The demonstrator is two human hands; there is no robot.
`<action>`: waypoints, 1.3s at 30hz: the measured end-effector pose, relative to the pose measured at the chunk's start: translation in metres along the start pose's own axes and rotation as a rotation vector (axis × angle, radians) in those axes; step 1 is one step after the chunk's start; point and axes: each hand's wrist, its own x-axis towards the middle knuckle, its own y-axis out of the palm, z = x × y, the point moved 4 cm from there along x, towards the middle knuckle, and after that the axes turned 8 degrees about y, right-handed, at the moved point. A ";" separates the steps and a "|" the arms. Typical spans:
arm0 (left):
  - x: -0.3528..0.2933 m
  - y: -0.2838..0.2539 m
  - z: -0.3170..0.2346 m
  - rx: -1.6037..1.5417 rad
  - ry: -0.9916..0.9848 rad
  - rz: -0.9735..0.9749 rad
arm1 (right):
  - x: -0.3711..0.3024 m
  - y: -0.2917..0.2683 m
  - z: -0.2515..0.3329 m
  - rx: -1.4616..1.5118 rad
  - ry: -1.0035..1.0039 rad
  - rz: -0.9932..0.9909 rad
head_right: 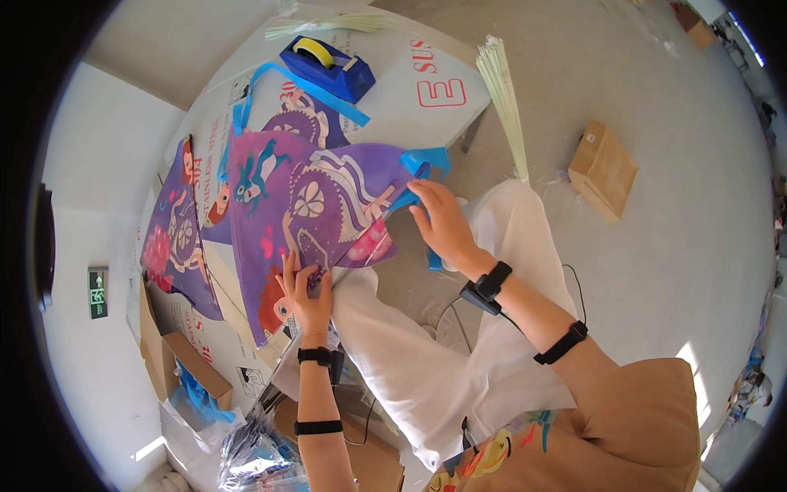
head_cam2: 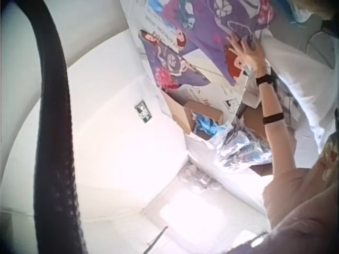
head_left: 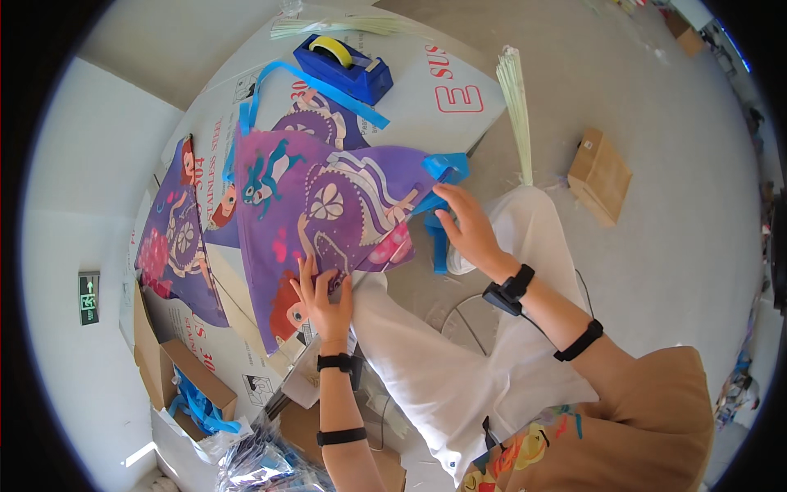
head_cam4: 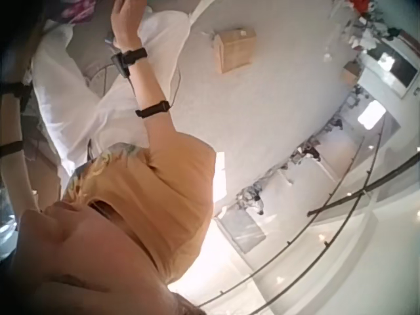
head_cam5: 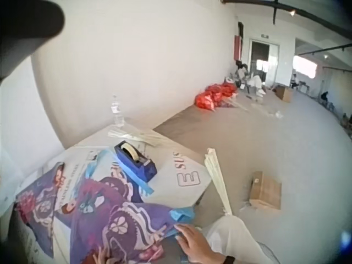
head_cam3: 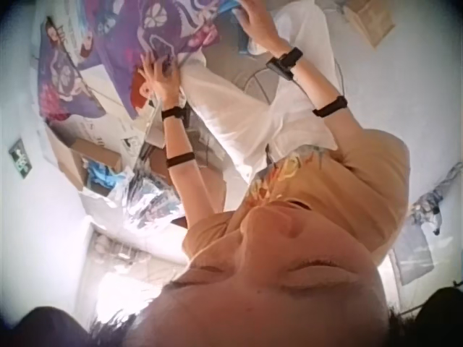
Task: Assembling a character-themed kite by attaching plastic support sticks and adhesive ribbons.
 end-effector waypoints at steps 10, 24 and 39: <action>0.024 -0.011 -0.033 0.348 0.463 0.235 | -0.037 0.051 0.025 1.240 0.903 0.587; 0.042 -0.060 -0.036 0.438 0.370 -0.040 | 0.095 0.036 0.014 1.739 0.963 -0.007; 0.021 -0.031 -0.019 0.395 0.274 0.004 | 0.223 -0.171 -0.140 1.968 0.396 0.131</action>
